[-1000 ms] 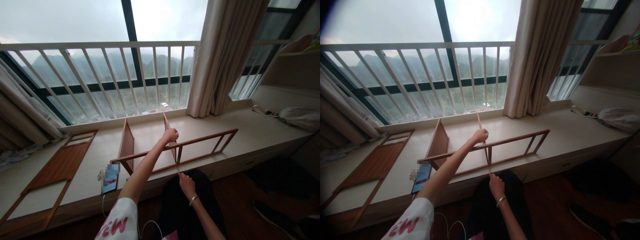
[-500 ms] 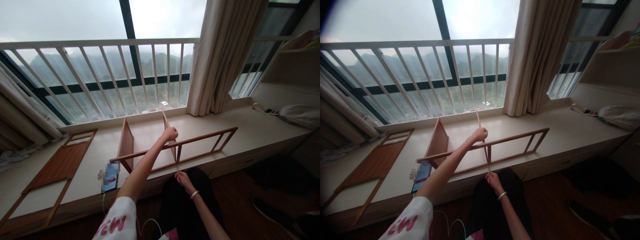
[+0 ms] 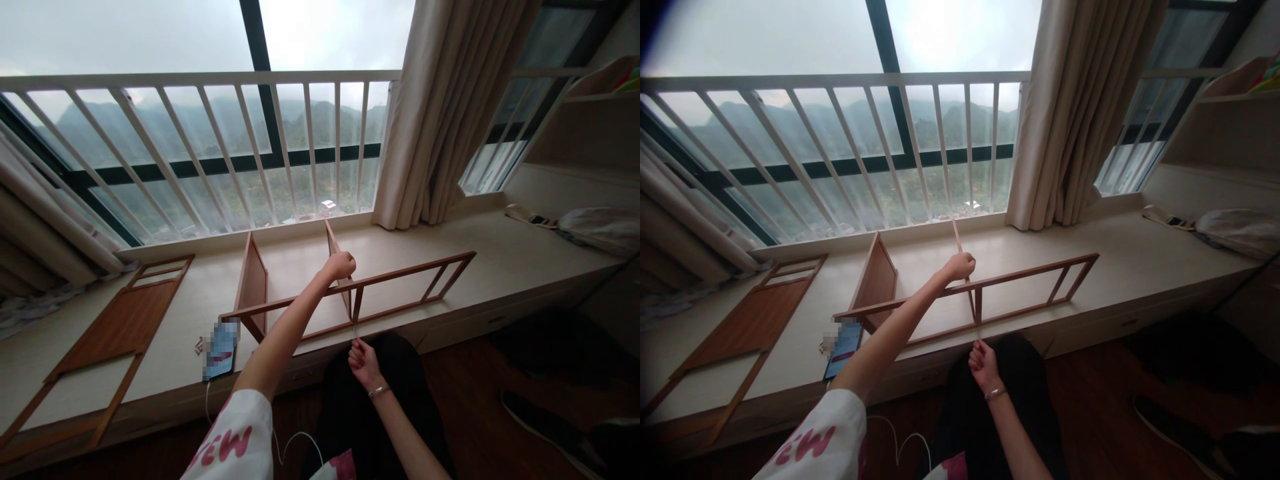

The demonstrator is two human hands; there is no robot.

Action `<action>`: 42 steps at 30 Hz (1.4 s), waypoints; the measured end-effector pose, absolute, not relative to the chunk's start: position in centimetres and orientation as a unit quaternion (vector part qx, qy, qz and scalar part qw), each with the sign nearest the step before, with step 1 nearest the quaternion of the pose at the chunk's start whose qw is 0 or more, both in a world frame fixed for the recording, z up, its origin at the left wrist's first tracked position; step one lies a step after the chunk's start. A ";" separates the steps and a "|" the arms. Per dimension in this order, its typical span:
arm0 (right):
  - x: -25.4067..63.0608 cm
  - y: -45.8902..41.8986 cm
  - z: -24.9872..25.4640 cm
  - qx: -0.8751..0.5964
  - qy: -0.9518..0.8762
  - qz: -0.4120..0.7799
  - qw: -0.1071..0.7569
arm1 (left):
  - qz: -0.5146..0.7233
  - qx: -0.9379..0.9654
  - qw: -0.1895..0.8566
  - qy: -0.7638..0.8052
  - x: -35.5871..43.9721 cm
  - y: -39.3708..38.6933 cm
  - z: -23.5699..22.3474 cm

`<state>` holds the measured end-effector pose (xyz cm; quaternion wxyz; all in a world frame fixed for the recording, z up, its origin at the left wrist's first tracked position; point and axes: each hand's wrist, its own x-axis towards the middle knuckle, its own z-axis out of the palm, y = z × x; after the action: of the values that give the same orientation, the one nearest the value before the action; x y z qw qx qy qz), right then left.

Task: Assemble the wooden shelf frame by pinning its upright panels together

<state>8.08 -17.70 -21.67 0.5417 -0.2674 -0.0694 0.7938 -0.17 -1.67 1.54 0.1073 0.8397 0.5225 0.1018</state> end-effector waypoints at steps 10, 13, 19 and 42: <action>7.9 -17.8 -21.7 -0.226 -0.032 0.780 0.582 | 0.101 0.848 0.099 0.511 -0.2 -1.5 1.5; 8.1 -18.1 -21.6 -0.233 -0.040 0.793 0.561 | 0.099 0.841 0.102 0.522 -0.2 -1.8 1.7; 8.4 -18.8 -21.5 -0.298 -0.095 0.772 0.554 | 0.108 0.839 0.113 0.520 -0.4 -2.1 1.8; 8.3 -18.8 -19.2 -0.756 -0.623 0.135 0.146 | 0.102 0.835 0.112 0.529 -0.3 -1.8 1.5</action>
<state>8.28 -18.84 -19.15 0.1460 -0.7562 -0.6233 0.1353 -0.33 -1.80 1.48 0.1122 0.8348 0.5291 0.1023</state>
